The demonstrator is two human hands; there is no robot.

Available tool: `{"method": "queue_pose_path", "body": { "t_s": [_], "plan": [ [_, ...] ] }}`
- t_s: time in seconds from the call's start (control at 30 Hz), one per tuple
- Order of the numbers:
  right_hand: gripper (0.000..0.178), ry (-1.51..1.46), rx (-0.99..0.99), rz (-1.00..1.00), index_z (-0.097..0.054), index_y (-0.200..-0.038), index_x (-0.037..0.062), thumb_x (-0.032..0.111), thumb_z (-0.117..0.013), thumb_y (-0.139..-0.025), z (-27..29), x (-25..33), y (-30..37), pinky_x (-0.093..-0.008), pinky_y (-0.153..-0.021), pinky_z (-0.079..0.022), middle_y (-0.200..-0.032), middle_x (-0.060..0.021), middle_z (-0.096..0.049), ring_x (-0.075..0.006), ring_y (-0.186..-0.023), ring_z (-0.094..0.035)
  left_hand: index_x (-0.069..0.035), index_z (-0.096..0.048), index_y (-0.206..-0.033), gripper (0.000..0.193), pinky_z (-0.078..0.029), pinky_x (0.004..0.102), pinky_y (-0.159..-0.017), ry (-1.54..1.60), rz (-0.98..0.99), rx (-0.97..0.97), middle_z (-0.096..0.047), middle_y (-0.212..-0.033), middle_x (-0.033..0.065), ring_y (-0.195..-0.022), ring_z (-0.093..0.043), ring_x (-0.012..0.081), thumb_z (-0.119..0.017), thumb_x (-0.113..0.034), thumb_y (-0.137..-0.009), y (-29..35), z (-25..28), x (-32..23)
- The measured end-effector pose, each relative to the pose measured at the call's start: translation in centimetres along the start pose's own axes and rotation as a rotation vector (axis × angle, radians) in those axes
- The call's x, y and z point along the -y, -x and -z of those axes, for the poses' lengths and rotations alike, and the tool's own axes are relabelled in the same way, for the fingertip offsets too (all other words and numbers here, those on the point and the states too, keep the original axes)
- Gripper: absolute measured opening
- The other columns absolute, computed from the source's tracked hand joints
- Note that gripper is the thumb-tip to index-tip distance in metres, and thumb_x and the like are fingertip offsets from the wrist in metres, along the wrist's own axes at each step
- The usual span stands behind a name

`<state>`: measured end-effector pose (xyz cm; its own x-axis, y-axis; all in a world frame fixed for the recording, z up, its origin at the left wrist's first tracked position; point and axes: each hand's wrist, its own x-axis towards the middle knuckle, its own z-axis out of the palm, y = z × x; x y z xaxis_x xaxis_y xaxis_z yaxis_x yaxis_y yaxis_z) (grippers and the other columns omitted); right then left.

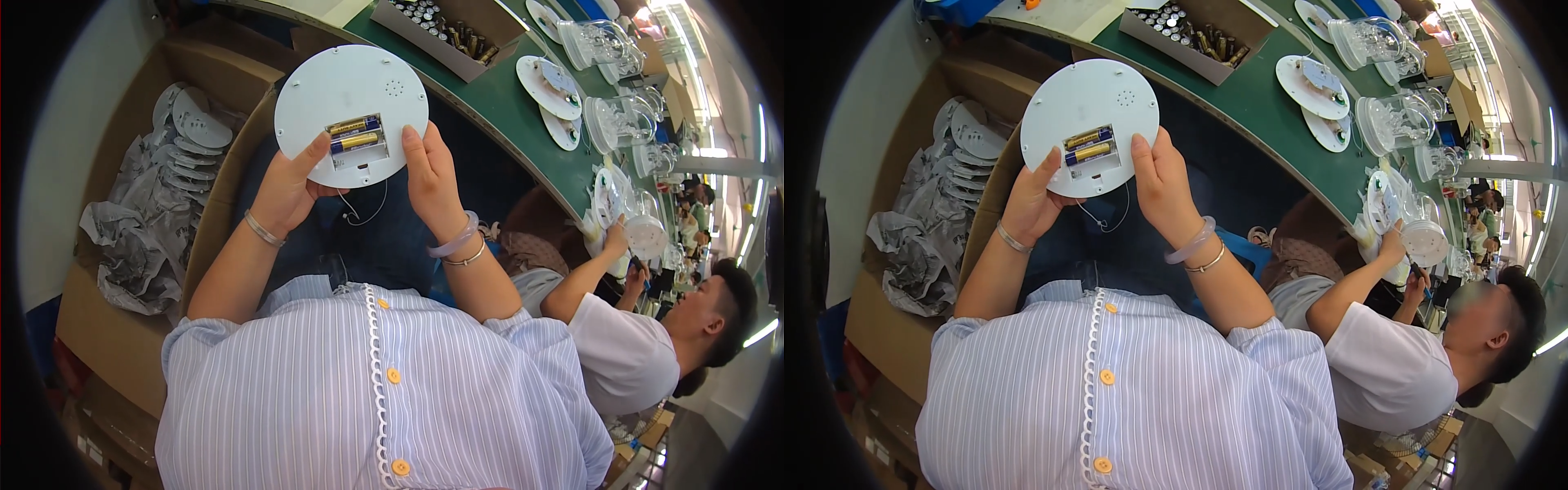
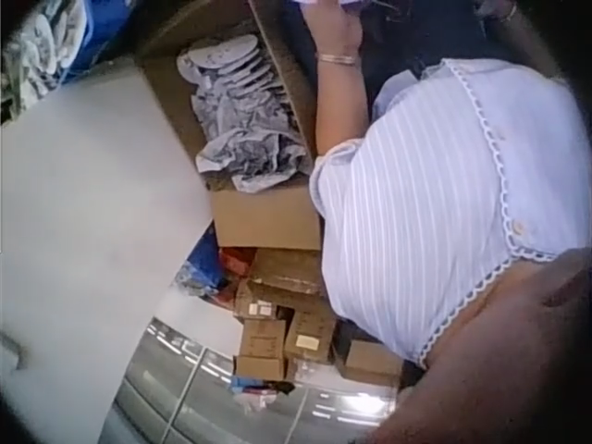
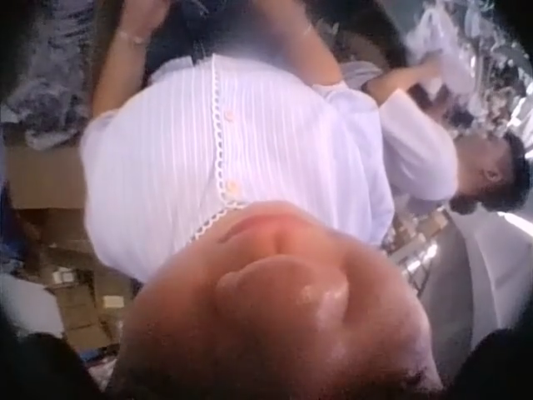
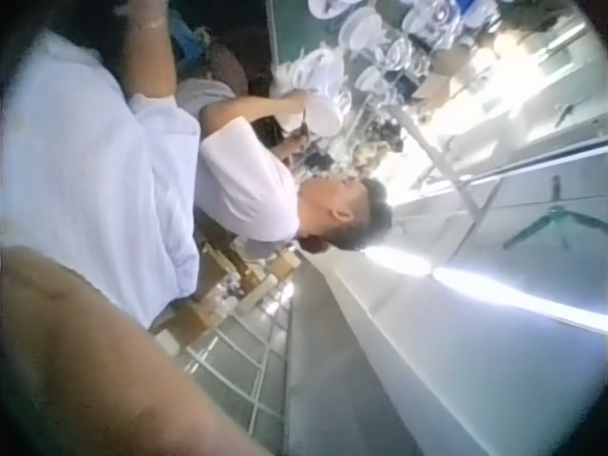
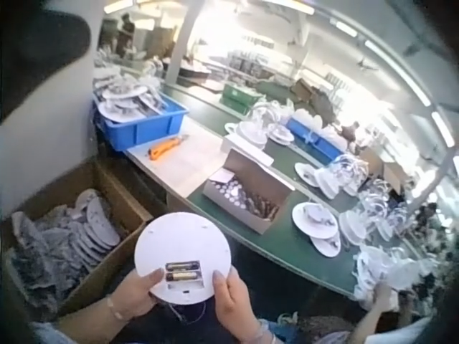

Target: Installing AA batteries into the base of circular light fixtures on a factory assembly line.

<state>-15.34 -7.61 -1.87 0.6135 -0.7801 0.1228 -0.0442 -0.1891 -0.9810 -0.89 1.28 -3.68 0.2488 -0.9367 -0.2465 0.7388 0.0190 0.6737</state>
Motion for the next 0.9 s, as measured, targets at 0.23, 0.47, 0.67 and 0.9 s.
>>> {"method": "queue_pose_path", "body": {
  "t_s": [0.23,0.47,0.67,0.9],
  "plan": [
    [0.027,-0.010,0.007,-0.030,-0.046,-0.101,-0.0019,0.021,-0.038,-0.089,-0.2,-0.5,0.2,-0.0198,-0.071,-0.038,-0.090,-0.0047,-0.053,-0.0070,-0.080,-0.046,0.002,-0.042,-0.110,0.042,-0.053,0.0253,-0.051,-0.051,-0.012,-0.001,-0.055,-0.096,0.0137,-0.076,-0.060,0.0185,-0.059,-0.011,-0.074,-0.4,0.2,0.0],
    [0.024,0.203,-0.045,0.104,-0.045,-0.100,-0.0029,0.016,-0.041,-0.086,-0.2,1.7,-0.7,-0.0257,-0.070,-0.039,-0.089,-0.0118,-0.052,-0.0169,-0.079,-0.049,0.000,-0.042,-0.111,0.042,-0.053,0.0242,-0.047,0.009,-0.024,0.027,-0.055,-0.096,0.0136,-0.075,-0.060,0.0185,-0.060,-0.009,-0.074,-0.2,0.6,0.0],
    [0.031,1.148,-0.495,0.625,-0.050,-0.099,0.0003,0.019,-0.051,-0.075,4.8,0.5,-9.5,-0.0380,-0.077,-0.033,-0.095,-0.0149,-0.050,-0.0291,-0.086,-0.046,0.000,-0.040,-0.112,0.041,-0.054,0.0249,-0.050,-0.032,-0.121,0.018,-0.055,-0.096,0.0140,-0.076,-0.061,0.0186,-0.057,-0.017,-0.079,-0.1,0.1,-1.0],
    [0.017,1.236,-0.334,0.526,-0.062,-0.079,0.0086,0.022,-0.058,-0.070,5.7,-1.3,-12.8,-0.0357,-0.073,-0.034,-0.085,-0.0044,-0.058,-0.0243,-0.084,-0.049,-0.001,-0.041,-0.112,0.039,-0.053,0.0240,-0.051,-0.048,-0.091,-0.048,-0.056,-0.095,0.0115,-0.071,-0.060,0.0150,-0.050,-0.026,-0.083,0.1,0.3,-0.8]
  ]
}}
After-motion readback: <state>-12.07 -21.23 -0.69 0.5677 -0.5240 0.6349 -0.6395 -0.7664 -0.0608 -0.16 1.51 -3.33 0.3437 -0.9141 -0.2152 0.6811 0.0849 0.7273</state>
